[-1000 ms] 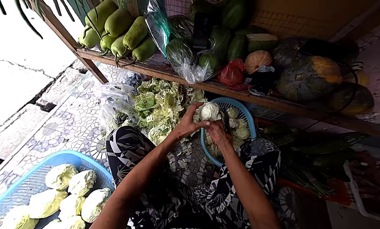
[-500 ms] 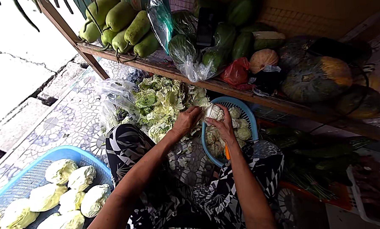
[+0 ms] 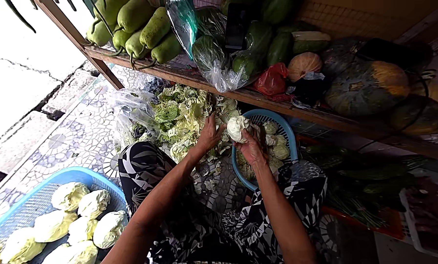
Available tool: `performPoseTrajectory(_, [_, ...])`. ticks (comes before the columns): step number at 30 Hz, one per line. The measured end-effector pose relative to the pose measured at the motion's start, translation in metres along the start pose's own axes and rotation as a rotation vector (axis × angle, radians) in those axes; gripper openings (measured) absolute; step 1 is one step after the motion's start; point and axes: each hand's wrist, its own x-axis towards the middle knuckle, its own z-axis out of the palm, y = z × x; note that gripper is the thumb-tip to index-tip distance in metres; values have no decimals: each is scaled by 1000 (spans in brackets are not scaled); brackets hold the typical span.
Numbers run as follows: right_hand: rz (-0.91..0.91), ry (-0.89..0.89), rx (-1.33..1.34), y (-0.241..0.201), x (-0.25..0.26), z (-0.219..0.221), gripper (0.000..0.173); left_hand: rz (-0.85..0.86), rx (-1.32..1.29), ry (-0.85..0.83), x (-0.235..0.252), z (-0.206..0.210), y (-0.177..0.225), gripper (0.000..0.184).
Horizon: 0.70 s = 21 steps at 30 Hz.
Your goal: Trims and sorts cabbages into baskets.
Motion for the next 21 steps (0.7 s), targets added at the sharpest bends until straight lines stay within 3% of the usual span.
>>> performPoseTrajectory(2, [10,31,7,3,1,2,57,177,-87,3,-5,12,1,60])
performPoseTrajectory(5, [1,72,22,5,1,8,53,362,54,22,-6,18,4,67])
performPoseTrajectory(9, [-12,108,50,5,4,7,56,371,25,24,-6,18,9,32])
performPoseTrajectory(11, [-29,117,60,6,7,5,59,340,-21,15,-7,16,10,19])
performPoseTrajectory(16, [33,120,3,6,8,-1,46,138,-172,1,-10,-8,18,18])
performPoseTrajectory(19, [23,69,-54,3,8,-8,48,28,-300,154,-6,-25,14,18])
performPoseTrajectory(21, [-65,-23,-151,1,6,-10,58,-54,-359,255,-3,-29,13,15])
